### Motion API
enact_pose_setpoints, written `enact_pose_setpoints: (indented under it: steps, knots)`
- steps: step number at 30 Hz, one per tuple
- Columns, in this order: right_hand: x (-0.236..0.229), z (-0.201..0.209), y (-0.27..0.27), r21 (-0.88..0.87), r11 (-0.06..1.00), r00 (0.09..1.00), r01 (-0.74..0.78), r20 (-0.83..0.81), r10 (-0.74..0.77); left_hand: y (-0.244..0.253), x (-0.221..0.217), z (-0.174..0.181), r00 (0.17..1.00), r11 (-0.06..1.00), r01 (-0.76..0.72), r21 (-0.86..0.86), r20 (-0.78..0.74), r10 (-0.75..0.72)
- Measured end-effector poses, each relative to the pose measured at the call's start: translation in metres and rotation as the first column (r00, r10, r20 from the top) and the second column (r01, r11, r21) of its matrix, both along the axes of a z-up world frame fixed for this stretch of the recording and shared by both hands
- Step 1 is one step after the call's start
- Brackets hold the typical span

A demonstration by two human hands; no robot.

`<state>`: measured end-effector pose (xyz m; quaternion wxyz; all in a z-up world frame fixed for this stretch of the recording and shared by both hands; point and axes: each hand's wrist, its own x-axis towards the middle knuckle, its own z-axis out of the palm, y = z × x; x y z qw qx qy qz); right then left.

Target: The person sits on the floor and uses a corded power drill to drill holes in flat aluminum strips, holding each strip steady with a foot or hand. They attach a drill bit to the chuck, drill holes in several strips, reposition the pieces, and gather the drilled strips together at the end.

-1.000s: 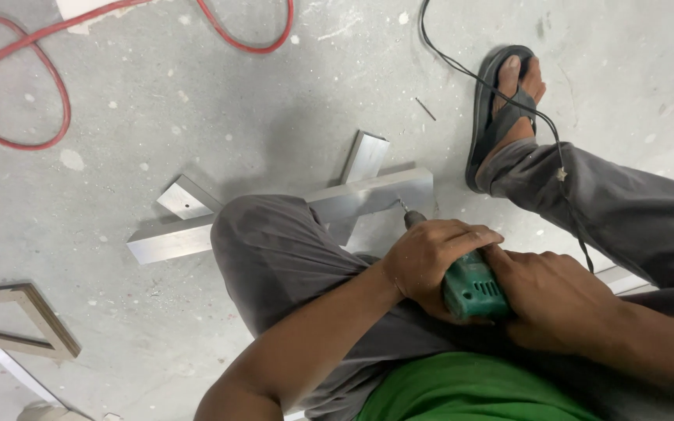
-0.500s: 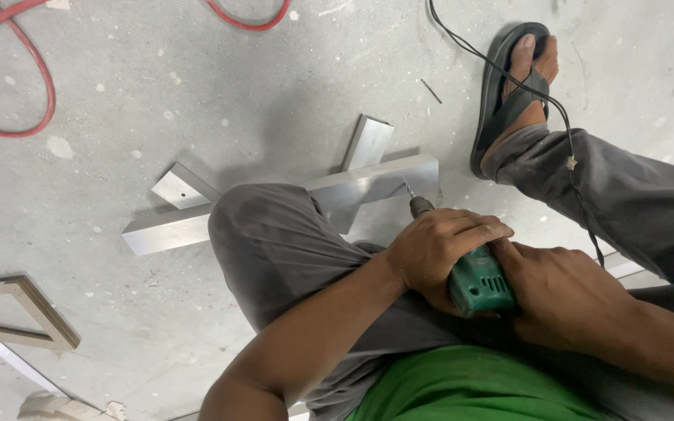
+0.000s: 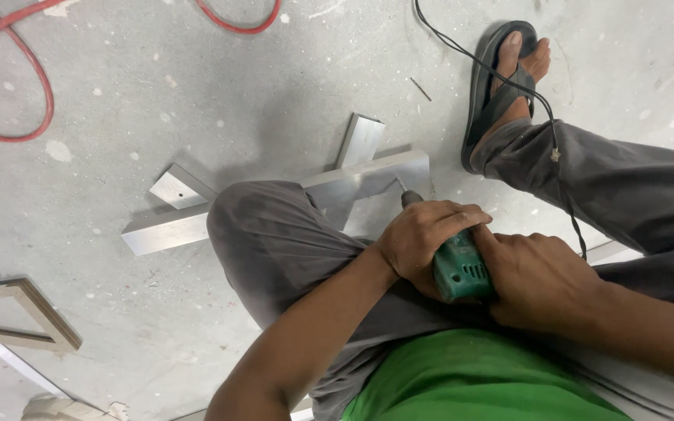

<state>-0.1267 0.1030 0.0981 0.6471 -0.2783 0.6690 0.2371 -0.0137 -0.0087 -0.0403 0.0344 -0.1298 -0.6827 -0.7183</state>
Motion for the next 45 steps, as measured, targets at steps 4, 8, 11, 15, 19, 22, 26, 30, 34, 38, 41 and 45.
enact_pose_setpoints:
  steps: [4, 8, 11, 15, 19, 22, 26, 30, 34, 38, 41, 45]
  knots:
    - [-0.002, 0.002, -0.008, 0.027, 1.000, 1.000, -0.009, 0.009, 0.008, 0.003, 0.003, -0.004, 1.000, 1.000, -0.007, -0.018, -0.001, 0.007]
    - [-0.005, 0.003, -0.011, 0.060, 0.998, 1.000, -0.009, 0.020, 0.008, 0.005, 0.002, -0.007, 1.000, 1.000, 0.003, -0.017, -0.002, -0.004]
    - [-0.005, 0.002, -0.009, 0.081, 0.997, 1.000, -0.005, 0.031, 0.002, 0.008, 0.004, -0.007, 1.000, 1.000, 0.007, -0.030, 0.014, -0.007]
    - [-0.004, 0.000, -0.004, 0.050, 0.999, 1.000, -0.006, 0.021, 0.005, 0.010, 0.006, -0.010, 1.000, 0.999, -0.005, -0.054, 0.026, 0.007]
    - [-0.006, 0.005, -0.009, 0.036, 0.999, 1.000, -0.020, 0.017, 0.020, 0.011, 0.003, -0.007, 1.000, 0.999, -0.013, -0.046, 0.024, 0.014]
    - [-0.006, 0.004, -0.009, 0.034, 0.999, 0.999, -0.041, 0.026, 0.040, 0.020, 0.013, -0.021, 0.999, 0.995, -0.028, -0.099, 0.020, 0.030]
    - [-0.001, 0.001, 0.004, -0.023, 0.999, 0.999, -0.038, 0.002, 0.038, 0.011, 0.005, -0.006, 1.000, 0.996, -0.015, -0.089, 0.008, 0.016]
    - [-0.002, 0.006, 0.003, -0.058, 0.998, 0.999, -0.030, -0.011, 0.030, 0.013, 0.007, -0.004, 1.000, 0.997, -0.011, -0.075, 0.005, 0.011]
    - [-0.001, 0.007, 0.000, -0.060, 0.998, 0.999, -0.031, -0.019, 0.030, 0.010, 0.006, -0.002, 1.000, 0.997, -0.018, -0.075, 0.005, 0.019]
    - [-0.001, 0.007, -0.001, -0.025, 0.997, 0.998, -0.067, -0.010, 0.067, 0.010, 0.006, -0.001, 1.000, 0.998, -0.022, -0.055, 0.001, 0.022]
    - [-0.003, 0.007, -0.004, -0.009, 0.996, 0.997, -0.083, -0.005, 0.083, 0.012, 0.006, -0.004, 0.999, 0.998, -0.035, -0.054, -0.028, 0.034]
    - [-0.006, 0.011, -0.011, -0.014, 0.994, 0.994, -0.105, -0.013, 0.105, 0.015, 0.010, -0.007, 0.999, 0.997, -0.043, -0.068, -0.024, 0.042]
